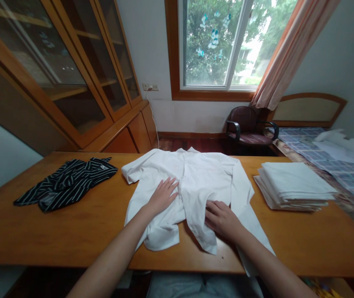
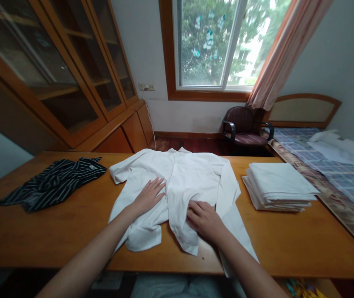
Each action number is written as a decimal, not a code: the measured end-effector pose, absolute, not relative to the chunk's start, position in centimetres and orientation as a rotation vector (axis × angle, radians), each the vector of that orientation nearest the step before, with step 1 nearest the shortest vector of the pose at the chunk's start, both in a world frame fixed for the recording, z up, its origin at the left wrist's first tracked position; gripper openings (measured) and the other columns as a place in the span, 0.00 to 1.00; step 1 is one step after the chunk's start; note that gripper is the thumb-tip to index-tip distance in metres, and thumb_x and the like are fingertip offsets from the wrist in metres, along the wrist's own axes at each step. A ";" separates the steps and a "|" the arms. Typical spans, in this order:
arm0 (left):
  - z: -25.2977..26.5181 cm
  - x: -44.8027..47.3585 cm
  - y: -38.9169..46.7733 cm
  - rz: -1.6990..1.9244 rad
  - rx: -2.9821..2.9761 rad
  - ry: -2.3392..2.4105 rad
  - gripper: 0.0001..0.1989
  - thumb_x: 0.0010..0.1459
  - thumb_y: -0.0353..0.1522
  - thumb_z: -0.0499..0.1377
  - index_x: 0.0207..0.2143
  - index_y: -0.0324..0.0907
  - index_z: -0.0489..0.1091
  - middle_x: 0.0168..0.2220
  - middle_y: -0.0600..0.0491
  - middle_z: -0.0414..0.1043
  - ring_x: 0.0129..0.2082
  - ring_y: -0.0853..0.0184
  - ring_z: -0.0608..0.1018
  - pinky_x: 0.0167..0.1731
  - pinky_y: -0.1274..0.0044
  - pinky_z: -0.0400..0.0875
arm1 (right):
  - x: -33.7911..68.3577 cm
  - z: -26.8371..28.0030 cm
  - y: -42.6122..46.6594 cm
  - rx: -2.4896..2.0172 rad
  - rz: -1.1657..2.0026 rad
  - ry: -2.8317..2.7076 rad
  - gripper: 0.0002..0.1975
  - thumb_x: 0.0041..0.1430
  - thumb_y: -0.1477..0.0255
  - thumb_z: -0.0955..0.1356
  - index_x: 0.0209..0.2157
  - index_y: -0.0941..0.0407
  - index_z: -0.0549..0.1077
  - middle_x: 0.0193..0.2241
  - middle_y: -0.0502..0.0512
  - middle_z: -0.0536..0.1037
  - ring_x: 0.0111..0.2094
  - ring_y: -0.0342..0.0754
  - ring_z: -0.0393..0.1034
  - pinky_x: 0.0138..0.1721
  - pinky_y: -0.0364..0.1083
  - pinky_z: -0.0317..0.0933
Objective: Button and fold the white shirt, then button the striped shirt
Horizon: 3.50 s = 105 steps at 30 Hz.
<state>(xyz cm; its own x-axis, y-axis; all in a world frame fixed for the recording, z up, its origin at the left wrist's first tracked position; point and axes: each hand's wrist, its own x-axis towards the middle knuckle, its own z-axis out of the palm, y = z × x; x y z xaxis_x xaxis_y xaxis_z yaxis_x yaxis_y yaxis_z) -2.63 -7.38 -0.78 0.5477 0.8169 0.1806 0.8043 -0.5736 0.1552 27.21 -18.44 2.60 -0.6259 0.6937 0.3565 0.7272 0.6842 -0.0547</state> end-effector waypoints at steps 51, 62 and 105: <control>-1.4 -3.1 -6.4 0.207 2.729 1.553 0.27 0.69 0.44 0.45 0.68 0.51 0.50 0.71 0.54 0.45 0.71 0.59 0.48 0.67 0.55 0.42 | 31.0 8.7 -15.4 -1.535 1.209 -1.766 0.18 0.62 0.58 0.65 0.30 0.57 0.74 0.19 0.49 0.72 0.22 0.43 0.65 0.26 0.42 0.57; -1.0 -3.5 -6.0 0.202 2.714 1.534 0.27 0.69 0.44 0.45 0.68 0.50 0.51 0.71 0.54 0.45 0.71 0.58 0.48 0.67 0.55 0.43 | 37.1 4.9 -17.8 -1.419 1.032 -2.217 0.30 0.43 0.80 0.66 0.51 0.50 0.76 0.60 0.58 0.68 0.60 0.57 0.62 0.60 0.56 0.57; -1.3 -4.0 -5.4 0.258 2.730 1.552 0.26 0.69 0.43 0.46 0.67 0.51 0.53 0.71 0.54 0.47 0.71 0.59 0.49 0.67 0.56 0.43 | 36.4 4.2 -18.7 -1.705 0.849 -2.067 0.16 0.57 0.67 0.61 0.19 0.55 0.71 0.21 0.53 0.74 0.27 0.50 0.68 0.31 0.45 0.56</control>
